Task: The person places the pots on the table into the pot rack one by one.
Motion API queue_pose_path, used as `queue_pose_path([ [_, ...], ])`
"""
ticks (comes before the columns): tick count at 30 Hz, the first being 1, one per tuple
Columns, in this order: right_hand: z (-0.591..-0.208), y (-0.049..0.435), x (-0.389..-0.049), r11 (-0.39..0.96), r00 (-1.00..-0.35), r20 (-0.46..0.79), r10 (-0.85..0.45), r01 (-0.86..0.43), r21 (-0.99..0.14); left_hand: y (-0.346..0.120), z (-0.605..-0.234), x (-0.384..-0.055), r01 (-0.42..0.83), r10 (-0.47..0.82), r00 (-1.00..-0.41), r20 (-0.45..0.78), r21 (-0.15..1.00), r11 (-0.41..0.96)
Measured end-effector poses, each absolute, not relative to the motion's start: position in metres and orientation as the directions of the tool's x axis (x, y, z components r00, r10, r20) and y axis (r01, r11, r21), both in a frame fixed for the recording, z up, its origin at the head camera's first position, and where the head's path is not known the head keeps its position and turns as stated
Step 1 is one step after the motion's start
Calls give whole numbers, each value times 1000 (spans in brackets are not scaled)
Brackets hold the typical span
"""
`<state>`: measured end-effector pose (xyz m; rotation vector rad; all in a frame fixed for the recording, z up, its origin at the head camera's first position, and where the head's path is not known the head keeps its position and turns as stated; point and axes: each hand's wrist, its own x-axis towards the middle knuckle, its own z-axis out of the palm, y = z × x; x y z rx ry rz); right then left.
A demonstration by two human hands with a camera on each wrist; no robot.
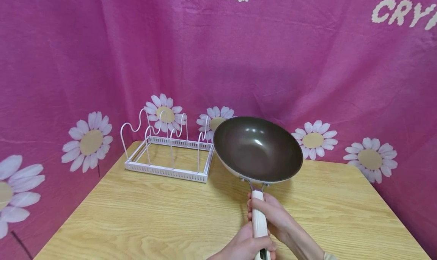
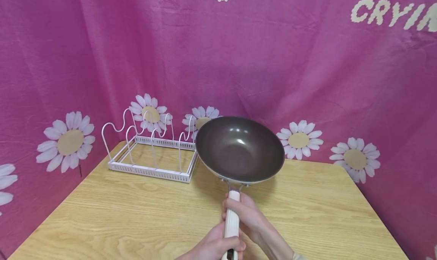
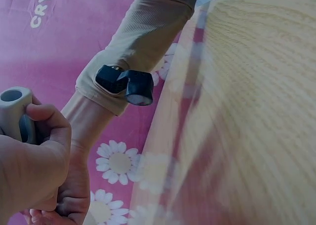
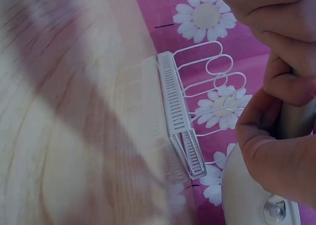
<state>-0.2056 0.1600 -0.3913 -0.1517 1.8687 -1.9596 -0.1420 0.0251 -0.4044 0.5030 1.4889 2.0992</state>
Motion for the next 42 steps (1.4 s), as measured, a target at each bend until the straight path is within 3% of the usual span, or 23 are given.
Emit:
queue_pose_path([
  [6, -385, 158, -205, -33, -904, -185, -385, 214, -976, 21, -399, -141, -197, 606, -795, 2, 945, -261],
  [13, -377, 156, -205, -24, -915, -162, -370, 184, -983, 18, -396, -140, -96, 596, -802, 44, 975, -201],
  [42, -350, 141, -211, -13, -910, -68, -410, 81, -997, 6, -379, -137, -120, 587, -806, 73, 951, -283],
])
